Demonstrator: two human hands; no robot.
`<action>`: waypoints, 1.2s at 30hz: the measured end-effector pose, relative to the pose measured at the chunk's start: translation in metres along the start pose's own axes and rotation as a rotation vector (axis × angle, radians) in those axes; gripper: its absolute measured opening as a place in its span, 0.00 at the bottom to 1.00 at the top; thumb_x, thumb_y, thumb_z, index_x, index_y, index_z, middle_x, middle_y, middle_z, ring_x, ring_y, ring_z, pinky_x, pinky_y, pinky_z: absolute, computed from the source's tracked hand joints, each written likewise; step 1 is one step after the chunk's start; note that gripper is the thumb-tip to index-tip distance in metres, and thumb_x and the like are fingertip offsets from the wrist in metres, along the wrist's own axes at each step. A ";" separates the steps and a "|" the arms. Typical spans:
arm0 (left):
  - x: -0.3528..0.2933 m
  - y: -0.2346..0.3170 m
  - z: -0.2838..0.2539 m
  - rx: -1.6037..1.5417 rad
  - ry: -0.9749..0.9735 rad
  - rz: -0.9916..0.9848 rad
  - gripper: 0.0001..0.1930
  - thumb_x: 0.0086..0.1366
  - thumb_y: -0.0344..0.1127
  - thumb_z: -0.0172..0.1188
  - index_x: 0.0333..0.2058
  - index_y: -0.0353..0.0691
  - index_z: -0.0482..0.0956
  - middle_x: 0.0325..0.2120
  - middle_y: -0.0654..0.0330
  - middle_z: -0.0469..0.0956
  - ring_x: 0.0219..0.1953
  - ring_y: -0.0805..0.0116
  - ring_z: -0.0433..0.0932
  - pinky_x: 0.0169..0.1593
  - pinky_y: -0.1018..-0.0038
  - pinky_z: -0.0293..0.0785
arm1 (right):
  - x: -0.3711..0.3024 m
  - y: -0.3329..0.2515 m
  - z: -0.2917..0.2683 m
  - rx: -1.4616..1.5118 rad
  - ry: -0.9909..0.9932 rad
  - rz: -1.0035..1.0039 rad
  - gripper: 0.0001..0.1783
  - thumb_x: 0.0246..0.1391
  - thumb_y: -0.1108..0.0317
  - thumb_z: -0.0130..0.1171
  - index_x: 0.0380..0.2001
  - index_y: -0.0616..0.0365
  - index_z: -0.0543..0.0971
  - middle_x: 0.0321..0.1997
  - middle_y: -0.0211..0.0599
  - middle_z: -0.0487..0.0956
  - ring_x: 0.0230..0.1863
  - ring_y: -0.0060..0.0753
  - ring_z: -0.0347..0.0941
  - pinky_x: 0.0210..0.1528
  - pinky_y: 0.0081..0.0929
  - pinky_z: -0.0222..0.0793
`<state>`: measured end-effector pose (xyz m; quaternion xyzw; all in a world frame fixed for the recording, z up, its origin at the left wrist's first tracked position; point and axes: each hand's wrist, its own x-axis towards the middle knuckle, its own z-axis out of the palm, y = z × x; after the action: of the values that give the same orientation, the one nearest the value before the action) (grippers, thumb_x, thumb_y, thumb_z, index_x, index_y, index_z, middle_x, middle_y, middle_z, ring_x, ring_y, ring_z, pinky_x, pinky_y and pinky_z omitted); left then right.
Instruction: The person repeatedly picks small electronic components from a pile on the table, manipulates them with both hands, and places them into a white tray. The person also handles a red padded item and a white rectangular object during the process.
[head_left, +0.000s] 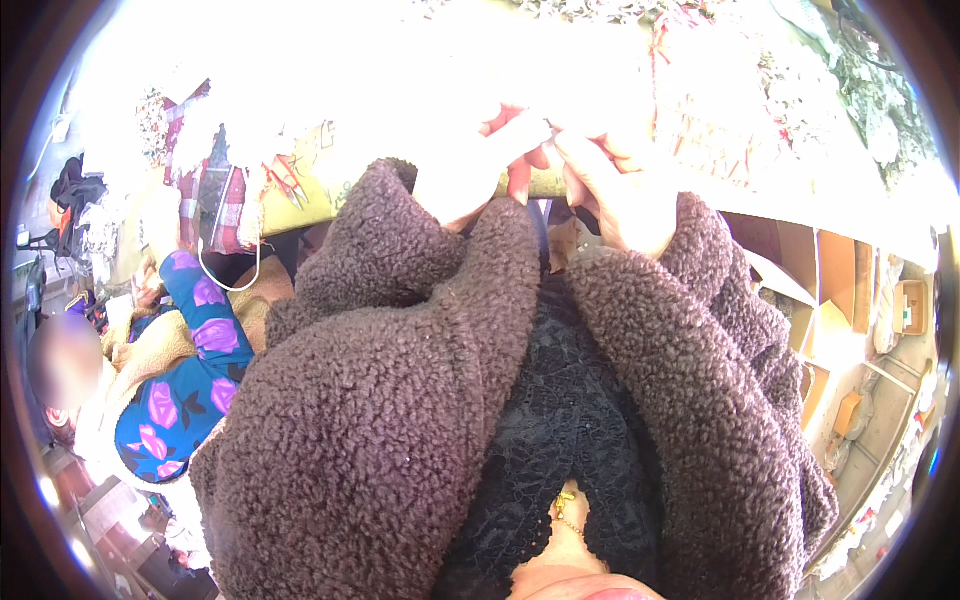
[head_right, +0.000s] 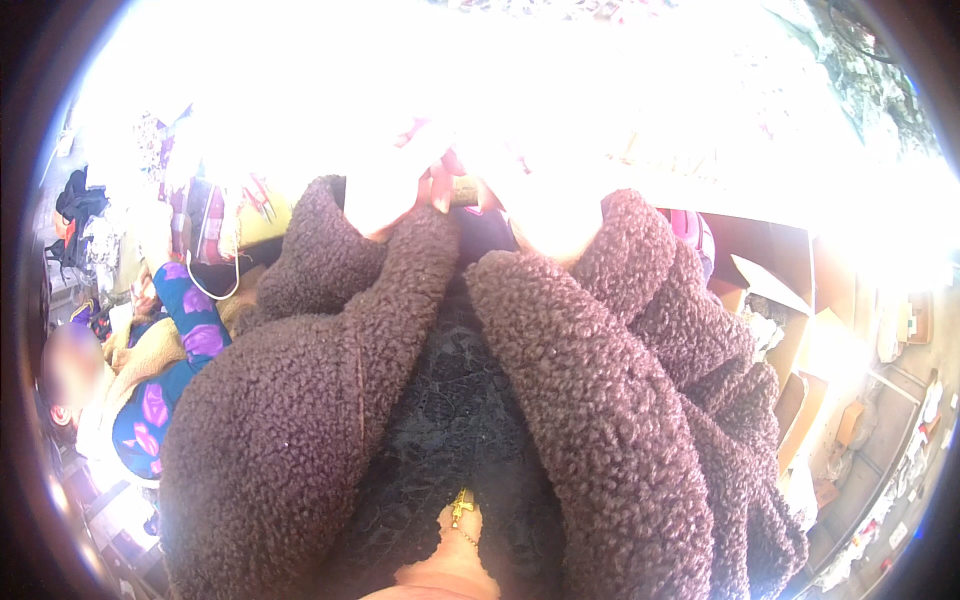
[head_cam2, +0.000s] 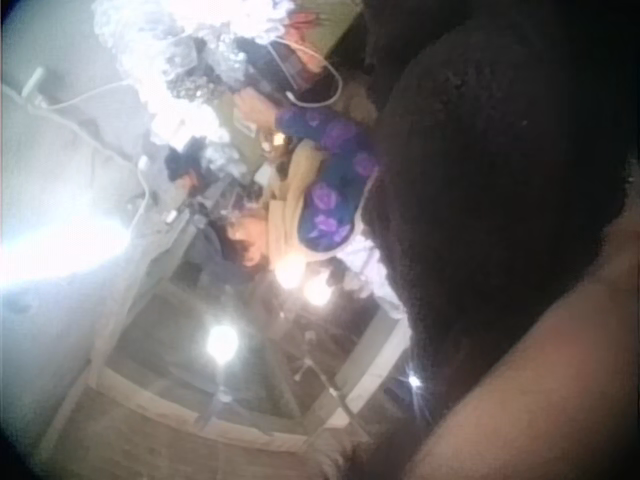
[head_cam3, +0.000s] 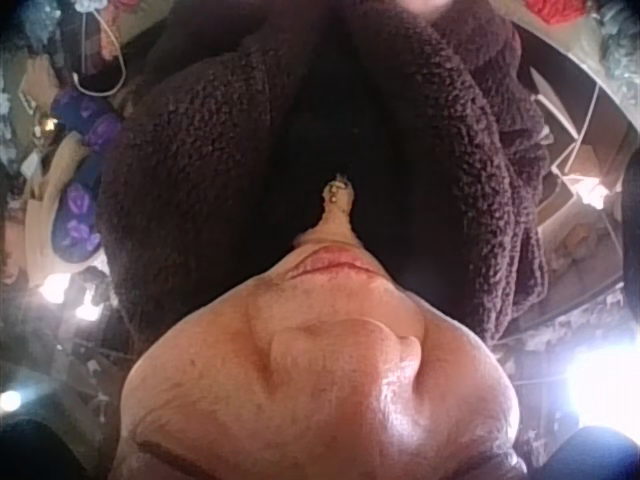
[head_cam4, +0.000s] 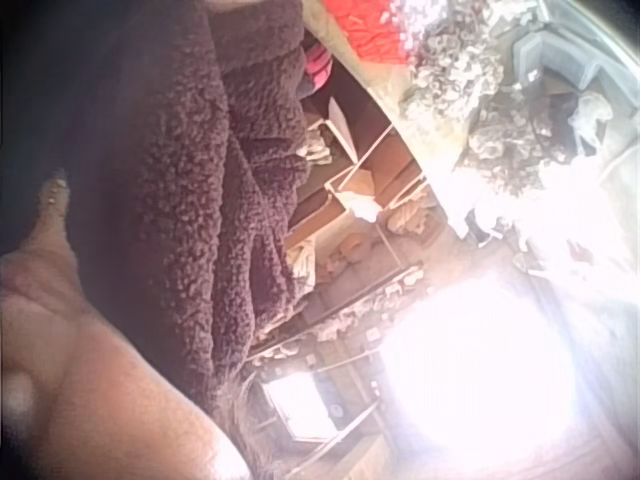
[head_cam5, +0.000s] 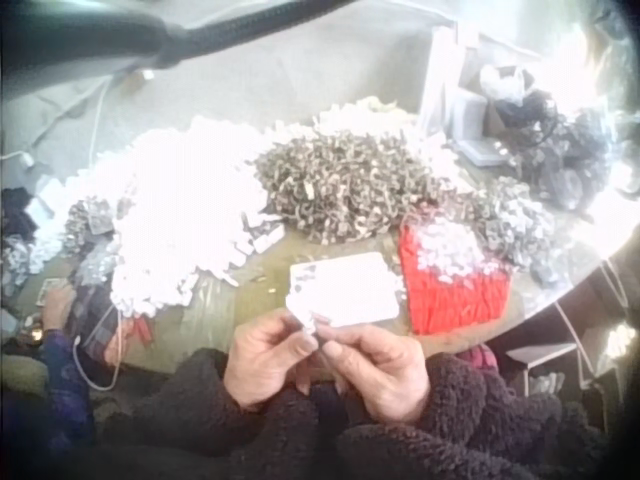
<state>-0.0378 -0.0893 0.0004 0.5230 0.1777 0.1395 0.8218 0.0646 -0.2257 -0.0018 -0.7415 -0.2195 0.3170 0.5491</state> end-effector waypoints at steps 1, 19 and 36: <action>0.000 0.000 -0.001 0.002 -0.019 0.047 0.08 0.61 0.33 0.58 0.33 0.32 0.75 0.22 0.57 0.77 0.16 0.74 0.73 0.21 0.79 0.69 | 0.002 0.001 0.004 -0.013 0.024 -0.009 0.12 0.57 0.71 0.54 0.43 0.65 0.75 0.27 0.30 0.76 0.24 0.17 0.68 0.27 0.14 0.64; -0.001 -0.021 -0.015 -0.127 -0.033 0.109 0.14 0.66 0.37 0.49 0.31 0.30 0.75 0.20 0.60 0.75 0.21 0.74 0.73 0.24 0.78 0.68 | 0.008 -0.006 0.013 -0.254 0.048 -0.076 0.12 0.51 0.68 0.61 0.36 0.64 0.76 0.27 0.35 0.78 0.29 0.21 0.73 0.33 0.21 0.70; 0.002 -0.031 -0.030 0.113 -0.235 0.056 0.06 0.61 0.32 0.51 0.34 0.37 0.73 0.24 0.62 0.74 0.26 0.69 0.73 0.29 0.76 0.69 | 0.012 -0.010 -0.007 0.038 -0.279 -0.047 0.13 0.56 0.63 0.56 0.35 0.65 0.74 0.25 0.30 0.76 0.23 0.19 0.69 0.27 0.17 0.65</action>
<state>-0.0480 -0.0766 -0.0397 0.5859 0.0730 0.0900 0.8020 0.0786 -0.2191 0.0066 -0.6743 -0.3050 0.4082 0.5344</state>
